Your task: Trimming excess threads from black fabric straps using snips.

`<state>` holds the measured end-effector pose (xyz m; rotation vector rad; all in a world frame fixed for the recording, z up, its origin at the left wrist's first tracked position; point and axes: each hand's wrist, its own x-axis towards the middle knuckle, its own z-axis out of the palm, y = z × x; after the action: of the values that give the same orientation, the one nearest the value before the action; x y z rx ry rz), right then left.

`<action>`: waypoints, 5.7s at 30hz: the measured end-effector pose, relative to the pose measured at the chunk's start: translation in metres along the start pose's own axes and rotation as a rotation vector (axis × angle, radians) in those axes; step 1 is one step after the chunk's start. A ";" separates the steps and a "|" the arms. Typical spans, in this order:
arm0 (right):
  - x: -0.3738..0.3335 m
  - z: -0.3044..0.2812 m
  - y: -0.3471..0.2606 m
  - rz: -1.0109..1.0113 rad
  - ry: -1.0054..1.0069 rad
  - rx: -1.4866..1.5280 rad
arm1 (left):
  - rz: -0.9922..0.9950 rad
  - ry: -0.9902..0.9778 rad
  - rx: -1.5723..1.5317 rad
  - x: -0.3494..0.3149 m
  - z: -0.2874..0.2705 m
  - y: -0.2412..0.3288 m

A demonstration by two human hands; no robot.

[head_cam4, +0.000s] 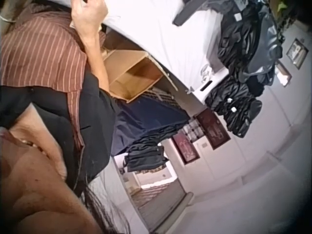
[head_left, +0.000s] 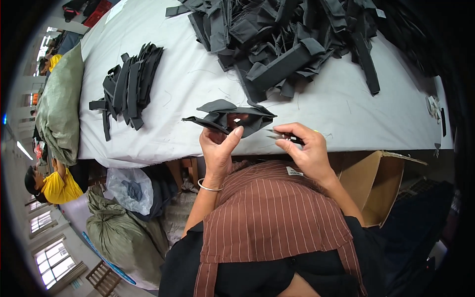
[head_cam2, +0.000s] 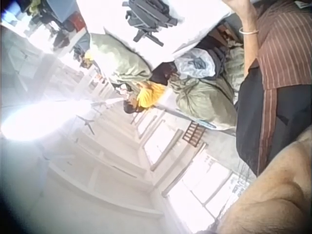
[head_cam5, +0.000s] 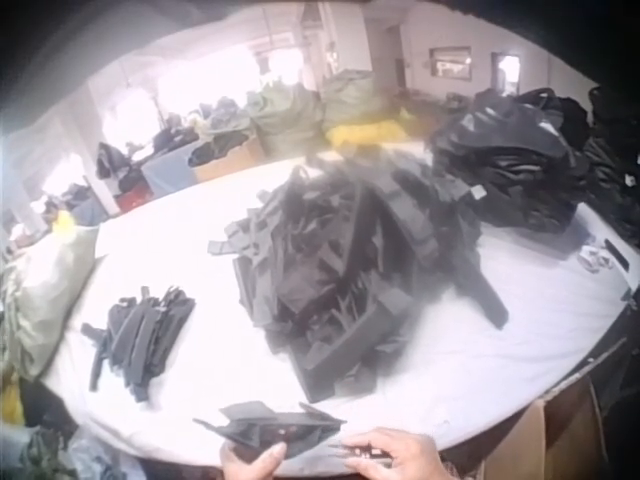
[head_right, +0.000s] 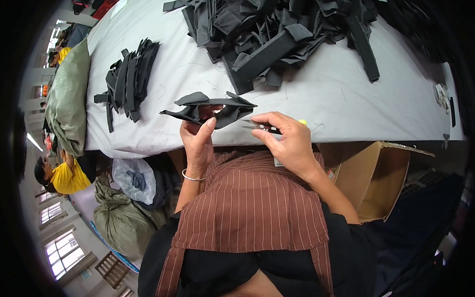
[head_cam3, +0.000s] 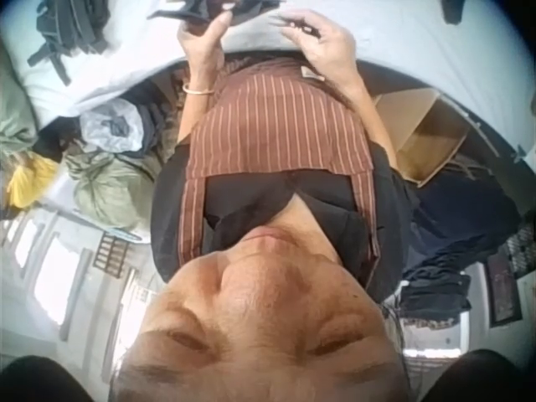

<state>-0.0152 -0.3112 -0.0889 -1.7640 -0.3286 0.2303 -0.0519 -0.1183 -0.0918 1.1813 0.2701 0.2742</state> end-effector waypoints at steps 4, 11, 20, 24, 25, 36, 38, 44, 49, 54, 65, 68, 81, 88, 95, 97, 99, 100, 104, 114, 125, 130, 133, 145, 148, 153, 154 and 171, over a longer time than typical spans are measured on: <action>0.000 0.010 0.002 -0.003 0.000 -0.201 | 0.007 0.008 0.041 -0.001 0.000 -0.003; 0.002 0.015 -0.001 -0.164 0.189 -0.321 | 0.028 -0.002 0.038 -0.002 0.004 -0.005; 0.003 0.019 -0.002 -0.226 0.215 -0.432 | 0.010 -0.020 0.066 -0.005 0.002 -0.011; 0.002 0.019 -0.003 -0.236 0.220 -0.435 | 0.000 -0.030 0.064 -0.006 0.001 -0.012; 0.002 0.020 -0.003 -0.237 0.219 -0.434 | -0.010 -0.033 0.072 -0.006 0.000 -0.012; 0.005 0.018 -0.017 -0.204 0.106 -0.421 | 0.018 -0.034 0.131 -0.008 -0.001 -0.015; 0.005 0.019 -0.013 -0.228 0.107 -0.465 | 0.036 -0.037 0.138 -0.008 0.001 -0.015; 0.008 0.024 -0.014 -0.301 0.117 -0.592 | 0.119 -0.056 0.195 -0.009 0.004 -0.017; 0.007 0.027 -0.013 -0.279 0.094 -0.635 | 0.107 -0.049 0.212 -0.008 0.002 -0.020; 0.010 0.033 -0.005 -0.344 0.148 -0.739 | 0.118 -0.047 0.196 -0.009 0.006 -0.019; 0.012 0.035 -0.009 -0.291 0.109 -0.811 | 0.099 -0.041 0.196 -0.010 0.004 -0.023; 0.014 0.035 -0.006 -0.297 0.131 -0.753 | 0.111 -0.039 0.188 -0.009 0.004 -0.022; 0.011 0.021 -0.011 -0.104 0.089 -0.443 | -0.210 -0.079 -0.314 0.004 -0.008 -0.009; 0.009 0.014 -0.005 -0.096 0.091 -0.254 | -0.248 -0.144 -0.262 0.004 -0.014 -0.010; 0.011 0.010 -0.001 -0.095 0.125 -0.088 | -0.337 -0.245 -0.356 0.005 -0.009 -0.007; 0.011 0.010 -0.002 -0.112 0.138 -0.078 | -0.354 -0.265 -0.399 0.003 -0.011 -0.008; 0.010 0.008 -0.004 -0.099 0.107 -0.081 | -0.370 -0.284 -0.442 -0.002 -0.014 -0.011; 0.010 0.008 -0.005 -0.100 0.106 -0.080 | -0.390 -0.277 -0.416 -0.006 -0.018 -0.015; 0.009 0.008 -0.005 -0.067 0.076 -0.057 | -0.394 -0.259 -0.484 -0.010 -0.020 -0.024; 0.003 0.006 -0.005 -0.055 -0.030 -0.003 | -0.603 -0.347 -0.354 -0.011 -0.032 -0.004; -0.009 0.003 -0.001 -0.149 -0.001 -0.247 | -0.429 -0.228 -0.209 -0.016 -0.010 0.006; -0.006 0.009 -0.004 -0.227 0.006 -0.302 | -0.397 -0.238 -0.164 -0.016 -0.014 0.001; -0.007 0.010 -0.004 -0.207 -0.011 -0.303 | -0.403 -0.239 -0.151 -0.018 -0.017 -0.001; -0.009 0.007 0.002 0.103 -0.092 0.062 | -0.425 -0.251 -0.154 -0.020 -0.011 0.005; -0.009 0.005 0.000 0.033 -0.089 -0.045 | -0.412 -0.233 -0.141 -0.021 -0.008 0.007; -0.006 0.004 -0.006 -0.132 -0.087 -0.266 | -0.402 -0.228 -0.131 -0.022 -0.008 0.006; -0.006 0.004 -0.006 -0.172 -0.088 -0.303 | -0.390 -0.237 -0.120 -0.022 -0.009 0.005; -0.013 0.008 0.012 0.178 -0.134 0.106 | -0.371 -0.198 -0.162 -0.022 -0.011 0.001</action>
<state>-0.0293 -0.3109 -0.1029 -1.6771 -0.2504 0.4861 -0.0763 -0.1162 -0.0937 0.9686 0.2822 -0.1428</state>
